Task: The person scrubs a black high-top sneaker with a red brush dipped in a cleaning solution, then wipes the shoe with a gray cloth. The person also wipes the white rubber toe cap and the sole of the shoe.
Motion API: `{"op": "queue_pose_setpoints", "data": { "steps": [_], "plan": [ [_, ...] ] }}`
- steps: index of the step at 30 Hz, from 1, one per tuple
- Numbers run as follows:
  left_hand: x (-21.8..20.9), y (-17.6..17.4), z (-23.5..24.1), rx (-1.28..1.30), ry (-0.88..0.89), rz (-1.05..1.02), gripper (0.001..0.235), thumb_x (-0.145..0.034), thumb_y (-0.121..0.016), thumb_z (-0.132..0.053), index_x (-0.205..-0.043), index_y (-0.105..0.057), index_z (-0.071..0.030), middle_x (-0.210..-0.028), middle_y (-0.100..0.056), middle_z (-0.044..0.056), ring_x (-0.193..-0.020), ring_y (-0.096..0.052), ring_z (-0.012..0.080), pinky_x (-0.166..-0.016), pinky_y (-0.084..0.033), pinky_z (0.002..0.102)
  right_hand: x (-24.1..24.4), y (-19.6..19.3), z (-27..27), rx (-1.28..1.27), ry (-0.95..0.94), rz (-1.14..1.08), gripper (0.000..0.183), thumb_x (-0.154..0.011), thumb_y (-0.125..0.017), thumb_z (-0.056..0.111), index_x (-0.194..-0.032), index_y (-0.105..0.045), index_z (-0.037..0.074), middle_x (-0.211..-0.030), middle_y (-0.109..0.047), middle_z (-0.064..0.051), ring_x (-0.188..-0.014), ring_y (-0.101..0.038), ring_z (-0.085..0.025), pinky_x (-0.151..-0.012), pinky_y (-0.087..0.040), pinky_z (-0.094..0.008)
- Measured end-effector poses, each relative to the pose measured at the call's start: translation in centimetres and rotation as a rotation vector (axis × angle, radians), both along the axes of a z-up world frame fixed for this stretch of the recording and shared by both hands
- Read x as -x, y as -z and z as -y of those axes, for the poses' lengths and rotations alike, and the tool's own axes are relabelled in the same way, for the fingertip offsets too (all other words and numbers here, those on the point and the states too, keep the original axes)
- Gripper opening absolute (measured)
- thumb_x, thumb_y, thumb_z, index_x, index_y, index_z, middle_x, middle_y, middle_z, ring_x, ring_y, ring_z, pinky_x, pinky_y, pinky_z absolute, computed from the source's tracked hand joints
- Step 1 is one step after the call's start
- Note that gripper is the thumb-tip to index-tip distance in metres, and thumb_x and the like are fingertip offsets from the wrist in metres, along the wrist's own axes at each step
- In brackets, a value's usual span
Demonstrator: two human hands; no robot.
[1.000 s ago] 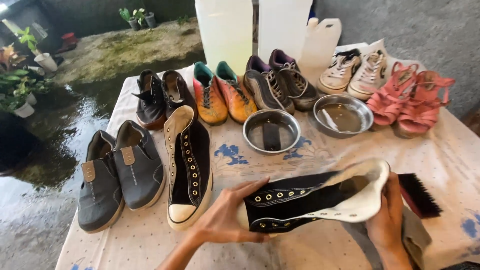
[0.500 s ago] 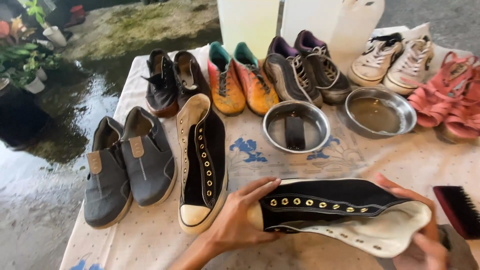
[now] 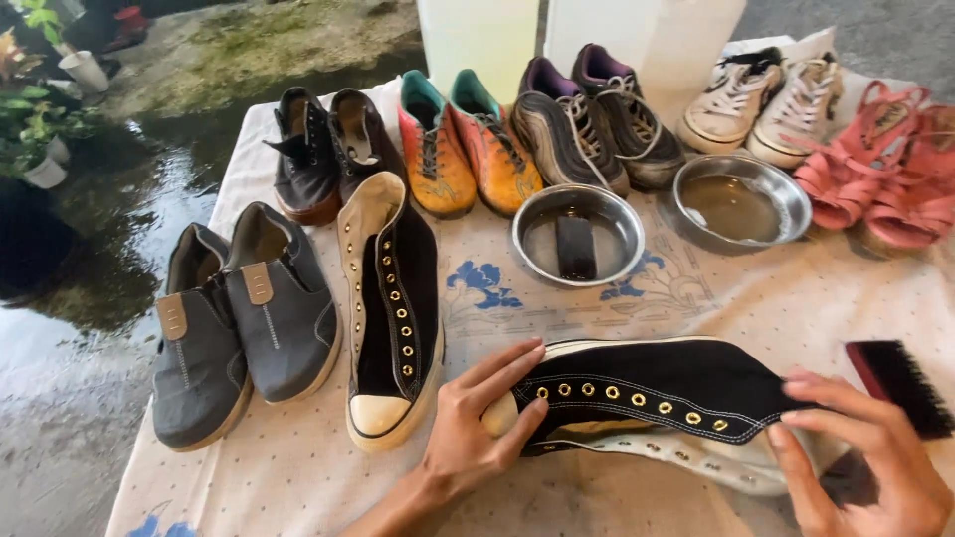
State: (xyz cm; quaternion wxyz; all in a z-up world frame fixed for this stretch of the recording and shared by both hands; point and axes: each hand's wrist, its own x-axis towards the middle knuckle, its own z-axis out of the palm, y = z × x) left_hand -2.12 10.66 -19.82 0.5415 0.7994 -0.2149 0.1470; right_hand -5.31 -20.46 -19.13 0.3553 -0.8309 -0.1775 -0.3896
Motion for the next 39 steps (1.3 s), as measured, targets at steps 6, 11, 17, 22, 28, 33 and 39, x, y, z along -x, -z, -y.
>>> {"op": "queue_pose_setpoints", "data": {
  "steps": [6, 11, 17, 22, 28, 33, 39],
  "plan": [
    [0.0, 2.0, 0.3, -0.029, 0.026, 0.258, 0.040, -0.094, -0.066, -0.024, -0.131, -0.065, -0.009, -0.133, -0.070, 0.015, -0.117, -0.074, 0.0282, -0.098, -0.064, 0.043, 0.8, -2.6, 0.9, 0.638, 0.015, 0.027, 0.064, -0.074, -0.067, 0.000, -0.135, -0.064, 0.016, -0.142, -0.064, -0.008, -0.131, -0.061, -0.027, -0.120, -0.043, -0.044],
    [-0.4, 2.6, 0.3, -0.079, 0.066, 0.383, 0.044, -0.093, -0.065, -0.026, -0.134, -0.062, -0.011, -0.134, -0.070, 0.015, -0.118, -0.074, 0.0274, -0.096, -0.067, 0.043, 0.5, -1.6, 1.3, 0.873, -0.070, 0.057, 0.080, -0.067, -0.070, 0.001, -0.143, -0.054, 0.021, -0.142, -0.063, 0.000, -0.132, -0.060, -0.021, -0.119, -0.042, -0.047],
    [-0.6, 2.5, 0.0, -0.074, 0.078, 0.382, 0.047, -0.091, -0.068, -0.032, -0.130, -0.065, -0.006, -0.131, -0.070, 0.020, -0.117, -0.074, 0.0332, -0.096, -0.067, 0.044, 1.0, -2.9, 0.8, 0.430, -0.248, -0.006, 0.065, -0.068, -0.040, -0.013, -0.124, -0.069, 0.006, -0.128, -0.072, -0.007, -0.121, -0.071, -0.020, -0.108, -0.057, -0.034],
    [-0.4, 4.0, -0.3, -0.183, 0.103, 0.580, 0.063, -0.093, -0.077, -0.030, -0.148, -0.050, -0.015, -0.146, -0.062, 0.014, -0.112, -0.078, 0.0236, -0.092, -0.070, 0.038, -0.2, -3.3, 5.9, 0.436, -0.454, -0.444, 0.063, -0.082, -0.058, 0.069, -0.118, -0.085, 0.025, -0.132, -0.079, 0.003, -0.127, -0.071, -0.019, -0.109, -0.050, -0.040],
    [-0.4, 4.1, -0.2, -0.193, 0.091, 0.640, 0.065, -0.092, -0.079, -0.028, -0.149, -0.050, -0.014, -0.145, -0.063, 0.014, -0.107, -0.078, 0.0202, -0.086, -0.069, 0.032, -5.4, -5.4, -0.1, 0.532, -0.279, -0.683, 0.103, -0.064, -0.054, 0.081, -0.155, -0.039, 0.035, -0.163, -0.042, 0.006, -0.144, -0.044, -0.020, -0.113, -0.034, -0.058],
    [-0.4, 4.2, -0.6, -0.243, 0.082, 0.680, 0.065, -0.095, -0.076, -0.033, -0.150, -0.048, -0.013, -0.146, -0.062, 0.015, -0.098, -0.078, 0.0203, -0.081, -0.069, 0.031, -7.3, -4.0, -3.7, 0.702, -0.188, -0.908, 0.104, -0.061, -0.043, 0.091, -0.150, -0.045, 0.039, -0.114, -0.061, 0.003, -0.089, -0.039, -0.016, -0.082, -0.041, -0.041],
    [-0.6, 4.0, -0.6, -0.198, 0.108, 0.606, 0.066, -0.091, -0.078, -0.031, -0.148, -0.050, -0.014, -0.144, -0.063, 0.016, -0.103, -0.079, 0.0215, -0.086, -0.070, 0.034, -8.4, -2.1, -1.8, 0.500, -0.320, -0.835, 0.052, -0.087, -0.055, 0.055, -0.132, -0.069, 0.033, -0.087, -0.064, -0.001, -0.033, -0.051, -0.010, -0.053, -0.044, -0.030]
  ]
}}
